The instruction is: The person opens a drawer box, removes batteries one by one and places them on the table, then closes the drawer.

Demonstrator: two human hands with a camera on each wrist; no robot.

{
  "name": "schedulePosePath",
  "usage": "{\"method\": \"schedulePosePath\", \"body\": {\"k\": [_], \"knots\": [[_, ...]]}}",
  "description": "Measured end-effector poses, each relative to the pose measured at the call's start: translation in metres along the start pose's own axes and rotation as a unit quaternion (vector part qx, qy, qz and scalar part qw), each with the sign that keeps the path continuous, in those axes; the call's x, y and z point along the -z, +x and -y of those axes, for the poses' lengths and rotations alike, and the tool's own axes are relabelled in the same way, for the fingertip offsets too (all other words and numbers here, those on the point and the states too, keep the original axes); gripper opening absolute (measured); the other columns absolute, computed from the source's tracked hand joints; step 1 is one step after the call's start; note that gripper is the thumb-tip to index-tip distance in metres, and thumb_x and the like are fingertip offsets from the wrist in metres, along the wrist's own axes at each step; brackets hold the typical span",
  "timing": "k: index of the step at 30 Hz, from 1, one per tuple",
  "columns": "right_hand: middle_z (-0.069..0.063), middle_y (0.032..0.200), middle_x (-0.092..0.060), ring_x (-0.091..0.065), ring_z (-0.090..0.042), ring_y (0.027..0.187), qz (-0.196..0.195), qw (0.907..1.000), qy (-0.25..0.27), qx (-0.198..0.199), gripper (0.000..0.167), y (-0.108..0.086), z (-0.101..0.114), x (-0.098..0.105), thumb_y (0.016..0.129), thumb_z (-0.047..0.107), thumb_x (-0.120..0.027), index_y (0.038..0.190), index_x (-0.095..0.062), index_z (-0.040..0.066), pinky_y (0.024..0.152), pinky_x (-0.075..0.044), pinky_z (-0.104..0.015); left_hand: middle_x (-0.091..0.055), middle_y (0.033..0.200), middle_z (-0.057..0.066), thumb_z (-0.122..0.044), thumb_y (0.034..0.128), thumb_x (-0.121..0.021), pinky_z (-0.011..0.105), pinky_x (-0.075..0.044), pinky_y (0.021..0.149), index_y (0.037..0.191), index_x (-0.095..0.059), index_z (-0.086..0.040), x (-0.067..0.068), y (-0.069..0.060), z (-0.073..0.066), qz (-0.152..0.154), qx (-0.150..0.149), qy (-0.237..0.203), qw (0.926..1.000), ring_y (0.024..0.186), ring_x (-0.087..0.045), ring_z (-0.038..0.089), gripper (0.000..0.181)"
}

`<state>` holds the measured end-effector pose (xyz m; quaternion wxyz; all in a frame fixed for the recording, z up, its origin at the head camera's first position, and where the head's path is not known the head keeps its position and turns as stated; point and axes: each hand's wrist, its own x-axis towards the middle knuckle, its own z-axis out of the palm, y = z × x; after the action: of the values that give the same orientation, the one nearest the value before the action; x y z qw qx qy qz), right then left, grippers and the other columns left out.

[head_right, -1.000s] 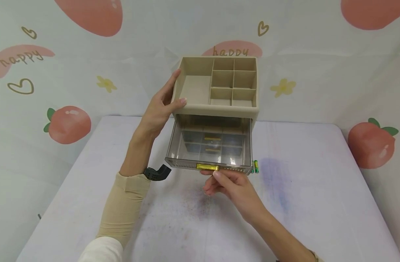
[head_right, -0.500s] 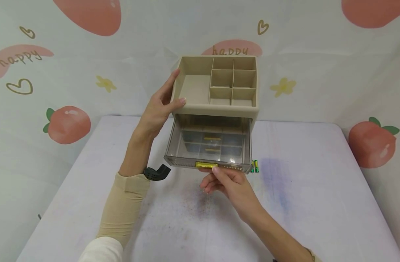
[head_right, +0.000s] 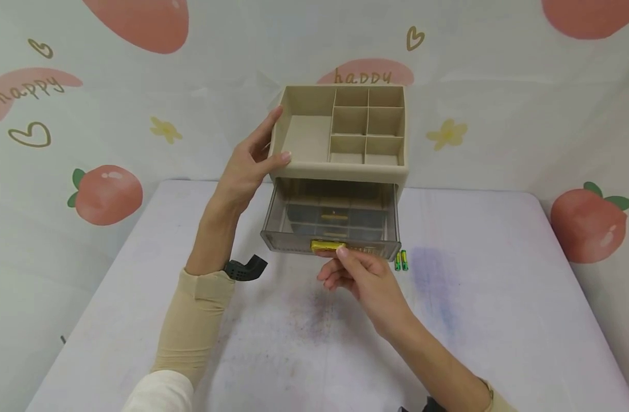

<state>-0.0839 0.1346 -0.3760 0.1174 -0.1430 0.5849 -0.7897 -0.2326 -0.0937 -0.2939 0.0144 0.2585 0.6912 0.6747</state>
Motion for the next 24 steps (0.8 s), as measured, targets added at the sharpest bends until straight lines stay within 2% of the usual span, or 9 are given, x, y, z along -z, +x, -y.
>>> {"method": "schedulePosePath", "body": {"k": [2, 8, 9, 15, 16, 21, 24], "knots": [[-0.002, 0.087, -0.07, -0.061, -0.015, 0.077, -0.008, 1.0, -0.001, -0.005, 0.034, 0.002, 0.001, 0.0, 0.109, 0.019, -0.042, 0.111, -0.073, 0.004, 0.073, -0.053, -0.027, -0.026, 0.162, 0.006, 0.001, 0.0927, -0.064, 0.039, -0.034, 0.113, 0.157, -0.027, -0.01, 0.001, 0.001, 0.002, 0.0, -0.003, -0.002, 1.0, 0.144, -0.035, 0.027, 0.075], [-0.002, 0.086, -0.07, -0.061, -0.014, 0.076, -0.026, 0.9995, -0.001, -0.016, 0.033, 0.005, 0.003, 0.0, 0.108, 0.022, -0.044, 0.109, -0.073, 0.004, 0.073, -0.053, -0.026, -0.029, 0.161, -0.001, 0.002, 0.0921, -0.066, 0.036, -0.036, 0.111, 0.157, -0.031, -0.016, 0.006, 0.008, 0.019, 0.002, -0.017, -0.016, 0.9997, 0.143, -0.037, 0.024, 0.076], [-0.002, 0.086, -0.069, -0.061, -0.014, 0.076, -0.026, 0.9995, 0.0, -0.016, 0.034, 0.006, 0.002, 0.001, 0.108, 0.022, -0.045, 0.111, -0.072, 0.002, 0.073, -0.053, -0.026, -0.029, 0.161, -0.001, 0.002, 0.0921, -0.066, 0.036, -0.036, 0.111, 0.157, -0.031, -0.015, 0.006, 0.007, 0.018, 0.001, -0.016, -0.018, 0.9997, 0.143, -0.037, 0.024, 0.076], [-0.002, 0.086, -0.069, -0.061, -0.014, 0.076, -0.029, 0.9994, -0.001, -0.019, 0.035, 0.011, 0.002, 0.002, 0.108, 0.023, -0.046, 0.111, -0.071, 0.001, 0.073, -0.053, -0.026, -0.027, 0.162, 0.003, 0.003, 0.0927, -0.064, 0.039, -0.034, 0.113, 0.157, -0.028, -0.009, 0.0, 0.0, 0.0, -0.001, 0.001, -0.019, 0.9998, 0.144, -0.034, 0.027, 0.075], [-0.003, 0.086, -0.069, -0.061, -0.014, 0.076, -0.031, 0.9993, -0.002, -0.02, 0.034, 0.012, 0.002, 0.003, 0.108, 0.024, -0.046, 0.11, -0.072, 0.002, 0.073, -0.053, -0.026, -0.027, 0.162, 0.003, 0.003, 0.0927, -0.064, 0.039, -0.034, 0.113, 0.157, -0.028, -0.009, 0.0, 0.0, 0.0, -0.002, 0.002, -0.019, 0.9998, 0.144, -0.034, 0.027, 0.075], [-0.003, 0.086, -0.069, -0.061, -0.015, 0.077, -0.044, 0.9989, -0.004, -0.016, 0.037, 0.016, 0.001, 0.006, 0.107, 0.024, -0.047, 0.114, -0.069, -0.004, 0.073, -0.053, -0.026, -0.027, 0.161, 0.002, 0.002, 0.0927, -0.064, 0.039, -0.034, 0.113, 0.157, -0.028, -0.009, 0.0, 0.0, 0.0, -0.004, 0.007, -0.02, 0.9998, 0.144, -0.034, 0.027, 0.075], [-0.003, 0.084, -0.068, -0.061, -0.015, 0.076, -0.058, 0.9981, -0.005, -0.018, 0.037, 0.019, 0.001, 0.007, 0.106, 0.026, -0.049, 0.113, -0.069, -0.004, 0.073, -0.053, -0.026, -0.028, 0.161, 0.001, 0.002, 0.0926, -0.065, 0.039, -0.034, 0.113, 0.157, -0.029, -0.01, 0.0, 0.0, 0.001, -0.005, 0.008, -0.023, 0.9997, 0.144, -0.034, 0.026, 0.075]]}}
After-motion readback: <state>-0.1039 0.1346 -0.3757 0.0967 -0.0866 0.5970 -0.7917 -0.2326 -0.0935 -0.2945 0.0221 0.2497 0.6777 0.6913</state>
